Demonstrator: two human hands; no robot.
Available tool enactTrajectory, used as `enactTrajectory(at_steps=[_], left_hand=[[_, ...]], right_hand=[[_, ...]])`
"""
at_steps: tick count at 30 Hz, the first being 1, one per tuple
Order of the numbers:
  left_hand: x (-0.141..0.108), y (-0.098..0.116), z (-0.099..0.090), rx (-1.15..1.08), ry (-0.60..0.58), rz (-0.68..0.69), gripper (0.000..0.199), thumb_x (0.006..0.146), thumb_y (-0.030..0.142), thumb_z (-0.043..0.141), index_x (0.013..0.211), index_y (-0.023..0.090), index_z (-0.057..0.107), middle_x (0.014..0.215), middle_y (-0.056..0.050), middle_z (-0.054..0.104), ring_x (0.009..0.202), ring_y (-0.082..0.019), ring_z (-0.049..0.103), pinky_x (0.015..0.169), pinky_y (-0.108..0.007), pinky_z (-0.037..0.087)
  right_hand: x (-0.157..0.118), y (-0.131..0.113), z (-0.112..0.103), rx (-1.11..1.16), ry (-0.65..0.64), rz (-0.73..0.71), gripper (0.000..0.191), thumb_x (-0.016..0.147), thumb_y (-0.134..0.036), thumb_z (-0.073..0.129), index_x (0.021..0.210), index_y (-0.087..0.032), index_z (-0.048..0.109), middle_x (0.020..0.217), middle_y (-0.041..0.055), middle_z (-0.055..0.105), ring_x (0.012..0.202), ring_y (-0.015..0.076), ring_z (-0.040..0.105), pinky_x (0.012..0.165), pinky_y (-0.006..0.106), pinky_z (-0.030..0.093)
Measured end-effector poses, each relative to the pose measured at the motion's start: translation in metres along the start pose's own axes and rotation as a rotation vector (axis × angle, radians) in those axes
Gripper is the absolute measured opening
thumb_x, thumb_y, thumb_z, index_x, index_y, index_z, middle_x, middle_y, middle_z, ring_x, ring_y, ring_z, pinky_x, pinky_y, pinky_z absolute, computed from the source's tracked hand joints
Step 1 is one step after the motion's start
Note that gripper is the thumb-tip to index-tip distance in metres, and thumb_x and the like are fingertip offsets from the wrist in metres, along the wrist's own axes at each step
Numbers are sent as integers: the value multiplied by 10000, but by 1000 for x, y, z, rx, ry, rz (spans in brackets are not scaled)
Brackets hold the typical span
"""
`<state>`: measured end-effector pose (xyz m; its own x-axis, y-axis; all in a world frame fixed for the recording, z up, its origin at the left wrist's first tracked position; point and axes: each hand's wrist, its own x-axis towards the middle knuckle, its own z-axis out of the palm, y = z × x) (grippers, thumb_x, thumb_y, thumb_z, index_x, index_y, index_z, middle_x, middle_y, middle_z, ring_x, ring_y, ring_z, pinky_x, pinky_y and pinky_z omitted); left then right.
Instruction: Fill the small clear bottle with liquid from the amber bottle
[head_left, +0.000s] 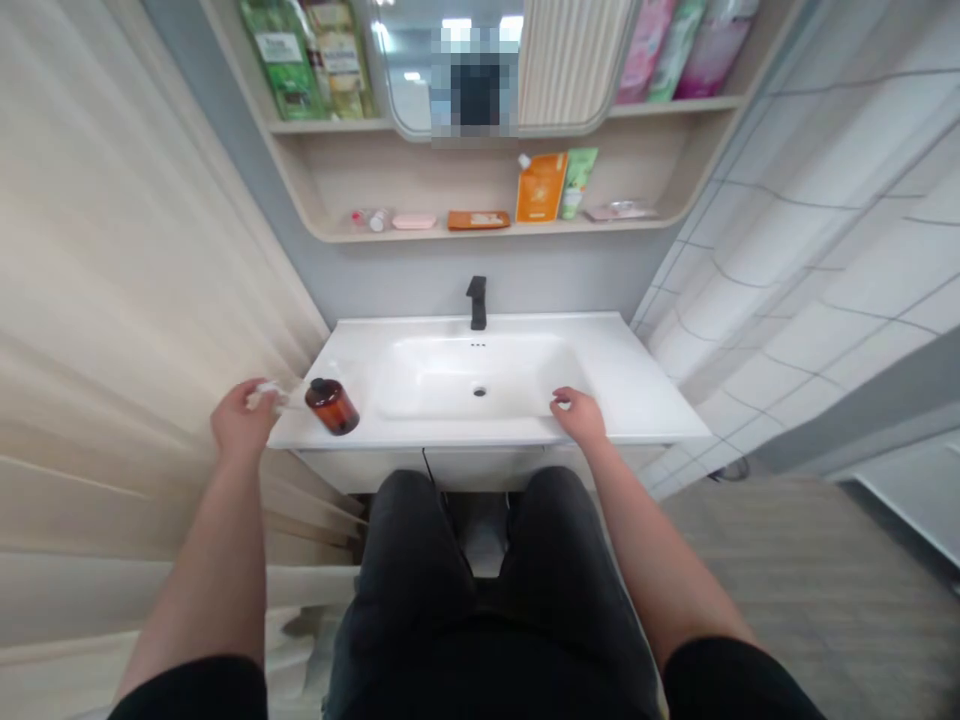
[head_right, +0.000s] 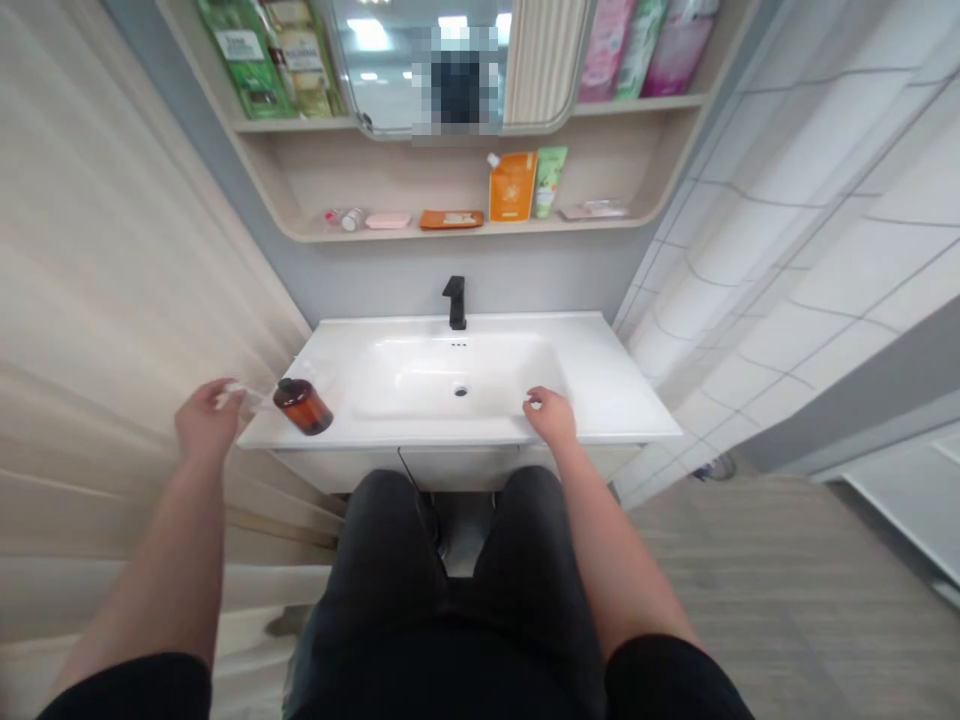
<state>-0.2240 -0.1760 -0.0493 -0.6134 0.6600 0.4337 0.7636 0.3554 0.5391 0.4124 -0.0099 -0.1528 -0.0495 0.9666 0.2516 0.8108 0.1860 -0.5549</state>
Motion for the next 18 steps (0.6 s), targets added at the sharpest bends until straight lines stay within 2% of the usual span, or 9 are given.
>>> enactTrajectory(at_steps=[3,4,6,7,10,11,13,15,18], left_hand=[[-24,5,-32,-37,321,18,510,1034,409,662,1438,103,720,1355,-123,755,1283,-292,706,1167,-461,557],[-34,12,-42,-70,384,56,528,1033,427,662,1456,114,712,1385,-126,746,1302,-288,704,1151,-452,578],[-56,34,-56,-179,402,128,538,1024,439,676,1482,158,692,1440,-110,728,1317,-263,712,1092,-415,630],[-69,50,-60,-240,370,152,531,1010,442,698,1481,197,693,1458,-87,724,1322,-256,715,1068,-407,649],[-115,107,-54,-425,59,219,464,1007,501,729,1403,260,757,1379,-54,773,1198,-258,765,1005,-414,689],[-131,128,-47,-478,-73,232,446,1006,516,731,1369,261,779,1364,-59,783,1161,-261,775,988,-416,697],[-162,167,-29,-619,-265,254,423,994,521,740,1300,238,810,1344,-89,791,1167,-280,779,950,-408,710],[-187,200,-9,-745,-419,287,390,978,494,765,1275,250,827,1327,-95,802,1205,-287,775,909,-384,713],[-208,231,13,-844,-503,294,325,953,422,794,1232,261,841,1292,-94,815,1200,-282,781,889,-377,706]], right_hand=[[1,-1,-3,18,11,0,334,910,-275,663,1190,-214,836,1131,99,877,1095,301,818,1054,417,616],[0,-2,-4,37,24,-6,326,910,-274,655,1175,-210,835,1139,104,875,1102,299,815,1063,421,614],[-4,-9,-5,103,60,-26,309,914,-285,639,1144,-202,829,1160,121,867,1119,301,805,1068,444,615],[-9,-16,-5,157,70,-46,304,920,-300,638,1138,-197,823,1162,130,862,1119,305,801,1059,460,619],[-38,-56,-5,391,-19,-211,359,935,-376,710,1242,-205,789,1217,140,838,1139,312,789,1041,502,624],[-52,-75,-4,481,-99,-310,448,932,-416,767,1338,-227,757,1301,137,817,1196,311,774,1065,512,616],[-80,-115,-4,640,-256,-469,781,871,-472,907,1572,-289,617,1591,151,671,1412,324,680,1156,527,576],[-105,-150,-7,760,-359,-509,1079,788,-488,999,1705,-329,452,1759,163,495,1540,340,586,1196,522,558],[-126,-178,-16,811,-374,-439,1032,772,-437,1001,1656,-305,484,1671,159,579,1465,336,643,1177,504,580]])
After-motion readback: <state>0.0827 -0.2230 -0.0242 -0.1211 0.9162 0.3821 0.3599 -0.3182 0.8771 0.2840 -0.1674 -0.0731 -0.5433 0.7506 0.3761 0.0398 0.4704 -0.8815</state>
